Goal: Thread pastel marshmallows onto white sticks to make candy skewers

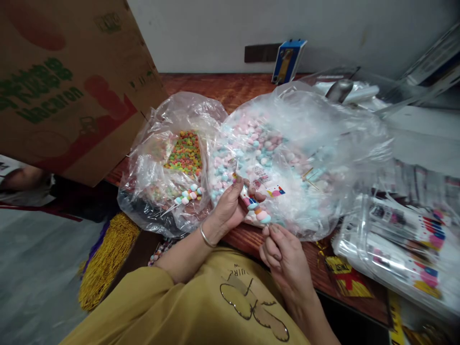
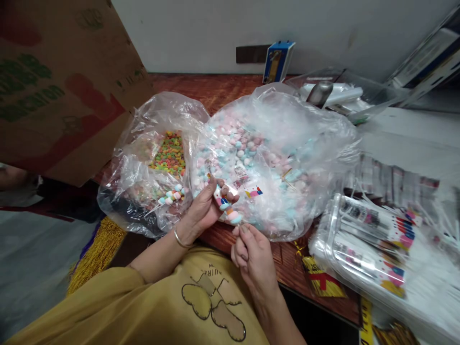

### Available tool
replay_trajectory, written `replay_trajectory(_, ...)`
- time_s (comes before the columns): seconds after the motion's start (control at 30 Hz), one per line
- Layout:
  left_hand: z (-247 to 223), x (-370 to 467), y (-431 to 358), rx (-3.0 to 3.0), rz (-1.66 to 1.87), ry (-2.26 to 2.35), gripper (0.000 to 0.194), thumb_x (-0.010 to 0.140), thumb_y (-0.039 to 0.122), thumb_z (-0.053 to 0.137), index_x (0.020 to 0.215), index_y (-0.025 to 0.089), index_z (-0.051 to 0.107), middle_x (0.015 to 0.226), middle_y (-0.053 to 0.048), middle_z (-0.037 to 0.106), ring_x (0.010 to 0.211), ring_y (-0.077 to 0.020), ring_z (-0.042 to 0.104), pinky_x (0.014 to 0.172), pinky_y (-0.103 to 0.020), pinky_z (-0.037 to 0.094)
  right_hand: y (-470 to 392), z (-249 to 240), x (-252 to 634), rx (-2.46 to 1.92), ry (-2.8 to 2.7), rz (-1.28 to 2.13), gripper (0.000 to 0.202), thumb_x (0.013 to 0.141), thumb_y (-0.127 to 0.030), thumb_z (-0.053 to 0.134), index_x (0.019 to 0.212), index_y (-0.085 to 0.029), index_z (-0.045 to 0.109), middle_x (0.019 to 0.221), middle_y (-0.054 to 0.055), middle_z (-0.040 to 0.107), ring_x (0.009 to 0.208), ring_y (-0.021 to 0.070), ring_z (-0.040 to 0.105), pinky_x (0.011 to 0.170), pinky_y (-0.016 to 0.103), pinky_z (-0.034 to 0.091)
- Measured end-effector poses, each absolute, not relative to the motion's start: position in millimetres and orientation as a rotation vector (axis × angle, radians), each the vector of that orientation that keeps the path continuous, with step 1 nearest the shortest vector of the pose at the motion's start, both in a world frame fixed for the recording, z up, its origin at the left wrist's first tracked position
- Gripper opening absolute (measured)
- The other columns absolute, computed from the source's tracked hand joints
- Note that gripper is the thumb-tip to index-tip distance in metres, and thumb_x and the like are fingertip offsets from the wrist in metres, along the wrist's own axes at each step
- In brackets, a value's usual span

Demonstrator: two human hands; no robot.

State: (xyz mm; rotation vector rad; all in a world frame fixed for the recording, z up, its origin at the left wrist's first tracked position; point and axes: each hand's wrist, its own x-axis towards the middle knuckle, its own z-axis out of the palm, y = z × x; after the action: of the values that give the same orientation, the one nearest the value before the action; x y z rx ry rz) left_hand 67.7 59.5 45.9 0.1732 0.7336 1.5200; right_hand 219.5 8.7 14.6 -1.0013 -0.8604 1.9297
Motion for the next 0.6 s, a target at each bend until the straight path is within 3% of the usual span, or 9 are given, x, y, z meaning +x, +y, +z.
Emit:
replay_trajectory(0.07,47,67,59,0.195,1.51,0.714,0.039,0.077,0.048,0.086,0.085,0.017,0.063,0.067,0.004,0.059,0.064,-0.0122,0.063,0.081,-0.033,0.057,9,15,219,-0.958,-0.807,2.024,0.037,0.091,-0.056,0.067,0.082,-0.02,0.062,0.044,-0.016,0.024,0.032,0.0041,0.012,0.034,0.02,0.02)
replay_trajectory(0.13,49,68,57,0.211,1.5,0.705,0.042,0.074,0.049,0.087,0.086,0.017,0.063,0.069,0.003,0.06,0.067,-0.0135,0.065,0.082,-0.033,0.057,9,12,218,-1.023,-0.94,1.886,0.037,0.094,-0.055,0.062,0.084,-0.02,0.063,0.044,-0.014,0.026,0.032,0.0058,0.018,0.035,0.021,0.023)
replay_trajectory(0.27,50,79,52,0.228,1.502,0.754,0.045,0.07,0.049,0.09,0.084,0.016,0.062,0.072,0.002,0.062,0.075,-0.0168,0.07,0.082,-0.032,0.056,11,-1,213,-1.183,-1.564,0.93,0.028,0.1,-0.041,0.056,0.091,-0.018,0.069,0.06,-0.002,0.06,0.047,0.0122,0.052,0.049,0.024,0.04)
replay_trajectory(0.37,48,86,50,0.216,1.476,0.753,0.047,0.07,0.05,0.09,0.084,0.016,0.062,0.072,0.001,0.063,0.075,-0.0172,0.07,0.081,-0.032,0.057,16,-7,210,-1.128,-1.854,0.426,0.027,0.105,-0.031,0.049,0.095,-0.016,0.07,0.072,0.004,0.072,0.054,0.0154,0.062,0.055,0.026,0.043)
replay_trajectory(0.5,48,82,54,0.168,1.518,0.746,0.046,0.07,0.048,0.09,0.085,0.016,0.061,0.071,0.002,0.062,0.073,-0.0162,0.068,0.081,-0.034,0.057,17,-4,214,-1.138,-1.956,0.356,0.025,0.107,-0.033,0.05,0.112,-0.014,0.066,0.085,0.008,0.078,0.062,0.0187,0.071,0.057,0.027,0.046)
replay_trajectory(0.6,47,80,55,0.161,1.54,0.753,0.045,0.07,0.046,0.091,0.087,0.016,0.061,0.071,0.002,0.062,0.074,-0.0165,0.069,0.084,-0.036,0.057,13,-3,217,-1.114,-2.003,0.358,0.023,0.107,-0.029,0.048,0.11,-0.016,0.067,0.084,0.007,0.078,0.062,0.0182,0.07,0.058,0.026,0.047)
